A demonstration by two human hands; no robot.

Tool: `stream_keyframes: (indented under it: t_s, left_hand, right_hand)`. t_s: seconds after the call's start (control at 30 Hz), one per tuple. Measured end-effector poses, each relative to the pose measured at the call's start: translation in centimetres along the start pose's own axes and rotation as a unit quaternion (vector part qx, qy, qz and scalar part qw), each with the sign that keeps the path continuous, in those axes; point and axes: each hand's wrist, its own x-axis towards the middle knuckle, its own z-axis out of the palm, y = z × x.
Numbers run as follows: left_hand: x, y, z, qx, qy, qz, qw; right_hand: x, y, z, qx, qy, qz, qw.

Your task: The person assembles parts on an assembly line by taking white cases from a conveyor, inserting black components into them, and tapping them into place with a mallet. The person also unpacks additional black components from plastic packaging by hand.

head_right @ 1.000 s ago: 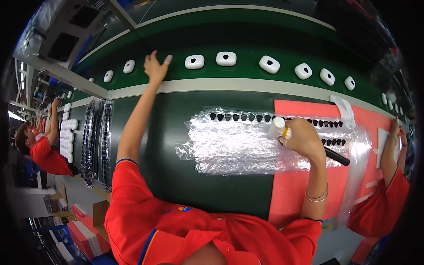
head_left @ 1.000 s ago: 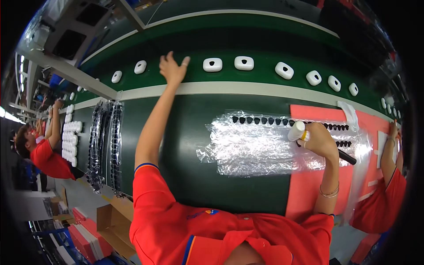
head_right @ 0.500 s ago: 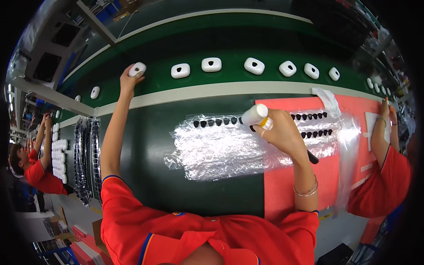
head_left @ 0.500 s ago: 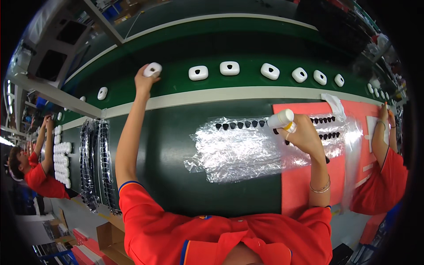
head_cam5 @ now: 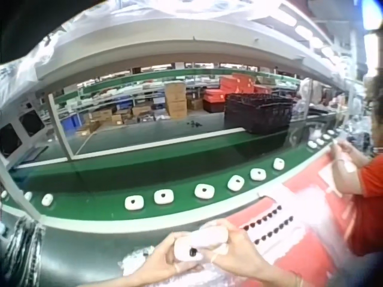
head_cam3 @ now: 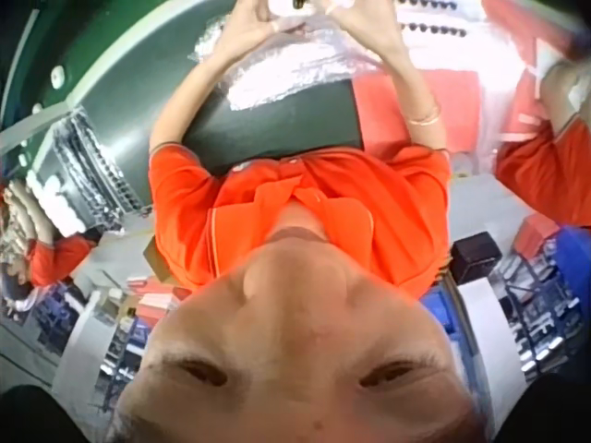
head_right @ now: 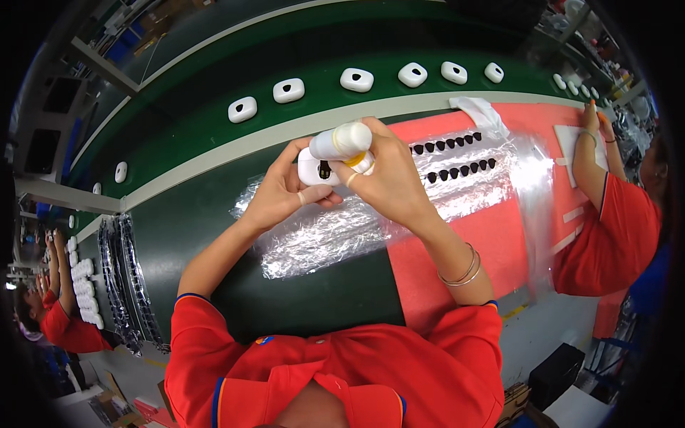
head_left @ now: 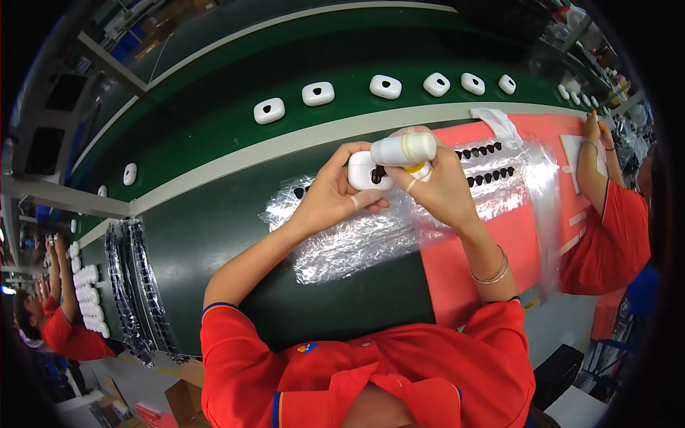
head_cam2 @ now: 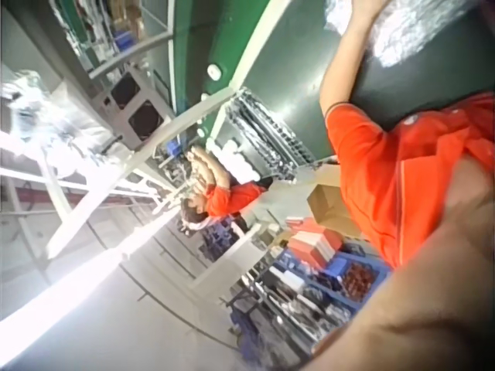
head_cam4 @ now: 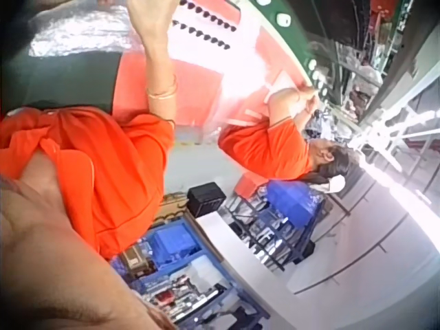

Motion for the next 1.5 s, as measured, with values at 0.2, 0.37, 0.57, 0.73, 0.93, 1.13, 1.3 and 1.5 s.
stream_keyframes:
  t_s: [0.2,0.37,0.57,0.73,0.93,1.13,1.3,1.5]
  left_hand:
    - [-0.1,-0.5,0.2,-0.011,-0.007,-0.004,1.0]
    - [-0.1,-1.1,-0.1,-0.005,0.005,0.032,0.999]
    - [-0.2,-1.1,-0.9,0.028,0.022,0.027,0.999]
    - [-0.3,-0.6,-1.3,0.01,0.03,0.03,0.999]
    - [-0.5,-0.9,-2.0,0.03,0.029,0.021,0.999]
    - [0.4,-1.0,-5.4,0.233,0.158,0.026,0.959]
    - [1.6,-1.6,-12.9,0.426,0.325,0.093,0.839]
    - [2.7,-2.8,-21.9,0.63,0.428,0.021,0.648]
  right_hand:
    - [-0.4,0.0,-0.2,-0.107,-0.039,-0.012,0.993]
    - [-0.3,-0.1,0.2,-0.135,-0.038,-0.021,0.99]
    - [-0.5,0.1,0.9,-0.104,-0.001,-0.02,0.994]
    - [-1.1,-1.0,0.6,-0.026,0.018,-0.156,0.987]
    - [-0.5,-0.3,0.5,-0.106,-0.11,-0.032,0.988]
    - [-0.2,-0.8,-2.8,-0.149,-0.033,0.008,0.988]
    - [-0.6,2.0,-4.7,-0.241,-0.053,0.07,0.967]
    - [-1.6,5.8,-2.9,-0.33,-0.118,0.102,0.931]
